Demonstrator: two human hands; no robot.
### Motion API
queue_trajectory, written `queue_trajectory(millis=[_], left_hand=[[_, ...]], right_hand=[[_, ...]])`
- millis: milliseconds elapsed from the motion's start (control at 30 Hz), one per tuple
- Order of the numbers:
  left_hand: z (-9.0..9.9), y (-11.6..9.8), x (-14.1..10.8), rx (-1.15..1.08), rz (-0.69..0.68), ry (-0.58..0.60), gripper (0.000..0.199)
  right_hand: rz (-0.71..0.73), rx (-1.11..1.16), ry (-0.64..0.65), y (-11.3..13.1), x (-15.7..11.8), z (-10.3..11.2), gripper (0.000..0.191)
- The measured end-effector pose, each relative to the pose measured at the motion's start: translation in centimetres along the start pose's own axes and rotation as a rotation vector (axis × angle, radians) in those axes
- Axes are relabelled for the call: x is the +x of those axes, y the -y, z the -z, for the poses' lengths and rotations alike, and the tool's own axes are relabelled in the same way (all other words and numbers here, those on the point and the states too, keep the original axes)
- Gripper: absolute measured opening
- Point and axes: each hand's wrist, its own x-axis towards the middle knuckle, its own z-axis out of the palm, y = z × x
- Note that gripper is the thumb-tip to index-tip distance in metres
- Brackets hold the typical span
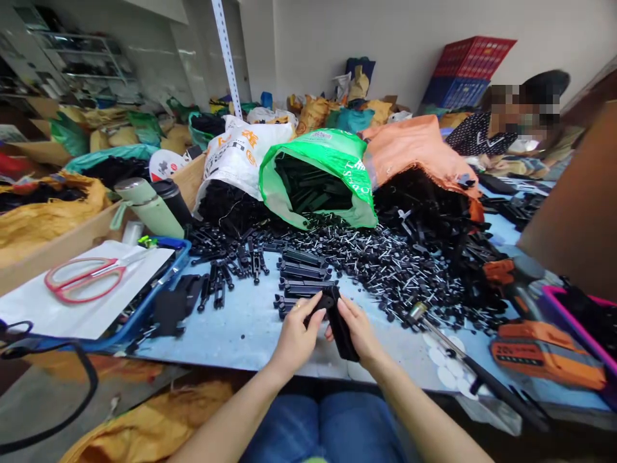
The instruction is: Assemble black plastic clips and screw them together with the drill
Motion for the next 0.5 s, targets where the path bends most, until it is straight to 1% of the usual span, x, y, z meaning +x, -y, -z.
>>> queue_trajectory(millis=[33, 100, 167, 233, 333, 433, 500], left_hand=[[-0.1, -0.4, -0.4, 0.057, -0.037, -0.004, 0.036], [-0.1, -1.3, -1.1, 0.133, -0.084, 0.037, 0.036], [-0.1, -2.2, -1.7, 0.159, -0.121, 0.086, 0.036], [-0.1, -3.0, -2.2, 0.156, -0.162, 0.103, 0.036], [-0.3, -3.8, -2.9, 0.157, -0.192, 0.092, 0.037], [-0.5, -4.1, -3.6, 0.188, -0.183, 0.078, 0.037], [-0.9, -3.9, -4.2, 0.189, -0.171, 0.041, 0.037]], right_hand=[[0.031, -0.035, 0.008, 0.0, -0.7, 0.4, 0.057], [0.099, -0.127, 0.031, 0.2, -2.0, 1.3, 0.057], [0.147, -0.18, 0.034, 0.5, -3.1, 2.1, 0.057], [0.171, -0.179, 0.017, 0.7, -4.0, 2.5, 0.058], [0.236, -0.221, 0.017, 1.0, -5.0, 2.8, 0.055], [0.363, -0.4, 0.058, 1.4, -5.5, 3.3, 0.049], [0.434, -0.527, 0.075, 1.6, -5.7, 3.4, 0.047]])
